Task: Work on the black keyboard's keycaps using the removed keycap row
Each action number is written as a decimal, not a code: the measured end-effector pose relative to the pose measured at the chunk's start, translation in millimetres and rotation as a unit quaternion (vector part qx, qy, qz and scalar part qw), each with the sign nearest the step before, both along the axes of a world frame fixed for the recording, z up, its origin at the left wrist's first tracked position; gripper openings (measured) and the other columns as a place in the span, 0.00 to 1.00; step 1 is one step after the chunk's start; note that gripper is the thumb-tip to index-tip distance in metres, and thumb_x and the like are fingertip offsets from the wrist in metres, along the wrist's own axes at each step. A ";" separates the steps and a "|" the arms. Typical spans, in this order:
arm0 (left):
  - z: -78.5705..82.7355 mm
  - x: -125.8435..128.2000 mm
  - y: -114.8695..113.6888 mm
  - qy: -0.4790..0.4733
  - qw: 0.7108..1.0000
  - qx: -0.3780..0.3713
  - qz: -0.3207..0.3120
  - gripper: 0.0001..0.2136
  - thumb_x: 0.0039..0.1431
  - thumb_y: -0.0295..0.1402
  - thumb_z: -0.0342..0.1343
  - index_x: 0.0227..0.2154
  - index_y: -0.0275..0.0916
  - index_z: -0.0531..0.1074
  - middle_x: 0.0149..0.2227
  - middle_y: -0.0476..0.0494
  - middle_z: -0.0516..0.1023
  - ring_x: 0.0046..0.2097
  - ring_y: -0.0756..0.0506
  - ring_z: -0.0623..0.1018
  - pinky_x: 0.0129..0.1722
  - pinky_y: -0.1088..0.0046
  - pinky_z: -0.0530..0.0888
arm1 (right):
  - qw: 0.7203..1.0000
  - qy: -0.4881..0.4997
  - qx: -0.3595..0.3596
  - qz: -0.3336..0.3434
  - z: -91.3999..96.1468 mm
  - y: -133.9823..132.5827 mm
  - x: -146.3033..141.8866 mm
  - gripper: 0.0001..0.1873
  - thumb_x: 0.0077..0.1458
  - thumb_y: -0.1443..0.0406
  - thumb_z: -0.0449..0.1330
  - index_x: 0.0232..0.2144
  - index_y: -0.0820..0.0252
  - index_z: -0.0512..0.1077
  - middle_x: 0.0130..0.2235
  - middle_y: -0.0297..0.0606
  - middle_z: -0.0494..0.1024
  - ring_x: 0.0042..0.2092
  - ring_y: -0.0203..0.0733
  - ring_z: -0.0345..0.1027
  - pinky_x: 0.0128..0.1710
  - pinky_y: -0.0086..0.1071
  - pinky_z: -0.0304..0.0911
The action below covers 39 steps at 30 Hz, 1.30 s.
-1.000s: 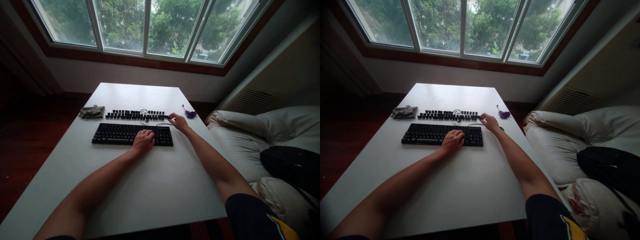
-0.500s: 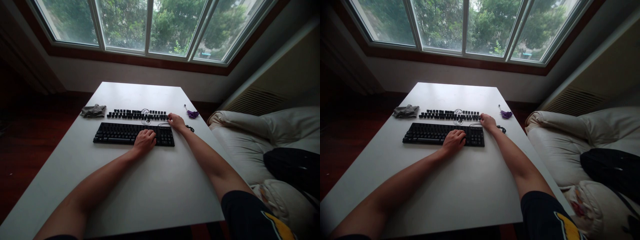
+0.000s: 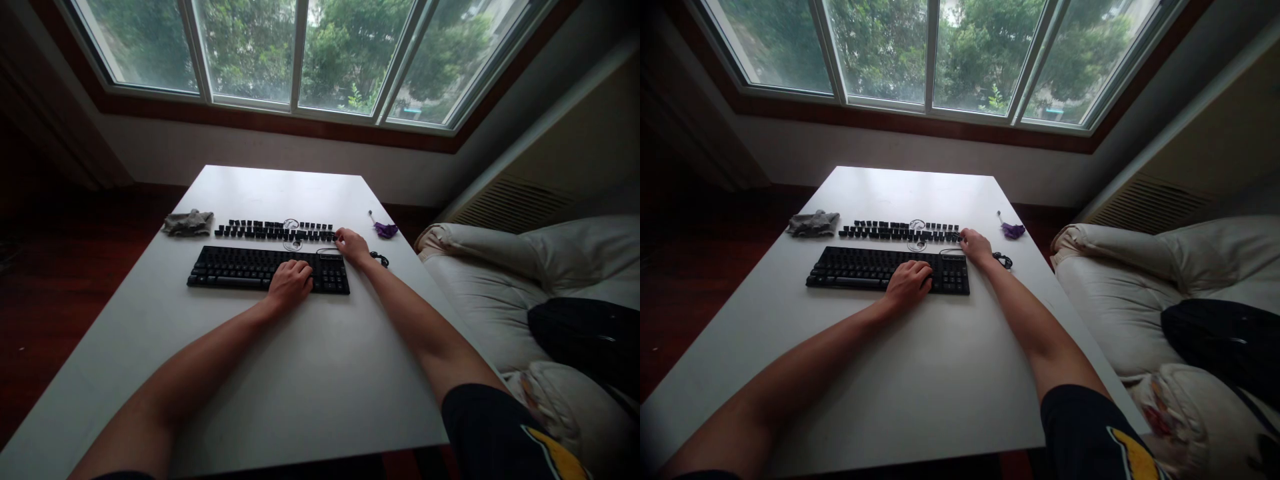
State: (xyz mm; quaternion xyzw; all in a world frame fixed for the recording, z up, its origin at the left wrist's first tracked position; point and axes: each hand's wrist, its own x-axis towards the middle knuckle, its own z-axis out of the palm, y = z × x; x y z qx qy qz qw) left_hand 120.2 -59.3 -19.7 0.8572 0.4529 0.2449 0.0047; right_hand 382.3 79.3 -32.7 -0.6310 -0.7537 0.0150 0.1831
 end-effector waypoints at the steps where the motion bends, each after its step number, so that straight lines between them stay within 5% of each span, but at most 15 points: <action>1: -0.2 0.0 0.1 -0.001 1.000 -0.001 0.001 0.08 0.65 0.34 0.52 0.43 0.42 0.74 0.50 0.43 0.76 0.50 0.41 0.73 0.51 0.60 0.69 | 1.000 0.001 0.000 0.002 -0.2 0.3 0.4 0.12 0.59 0.64 0.58 0.46 0.54 0.72 0.42 0.38 0.79 0.41 0.44 0.71 0.40 0.34 0.61; 27: -1.9 0.0 1.1 -0.007 1.000 -0.007 0.001 0.08 0.65 0.34 0.53 0.44 0.42 0.74 0.51 0.43 0.76 0.51 0.40 0.72 0.51 0.59 0.68 | 0.998 0.049 0.031 0.006 -1.2 -4.2 3.8 0.12 0.59 0.63 0.59 0.46 0.55 0.73 0.39 0.37 0.78 0.38 0.43 0.69 0.39 0.34 0.60; 39: 0.8 -4.0 -3.8 -0.011 1.000 -0.005 -0.018 0.09 0.65 0.35 0.53 0.46 0.43 0.74 0.52 0.42 0.76 0.53 0.41 0.73 0.54 0.59 0.69 | 0.967 0.201 0.153 0.013 18.4 -98.8 -9.4 0.19 0.69 0.55 0.46 0.38 0.58 0.73 0.39 0.43 0.76 0.41 0.46 0.68 0.44 0.37 0.62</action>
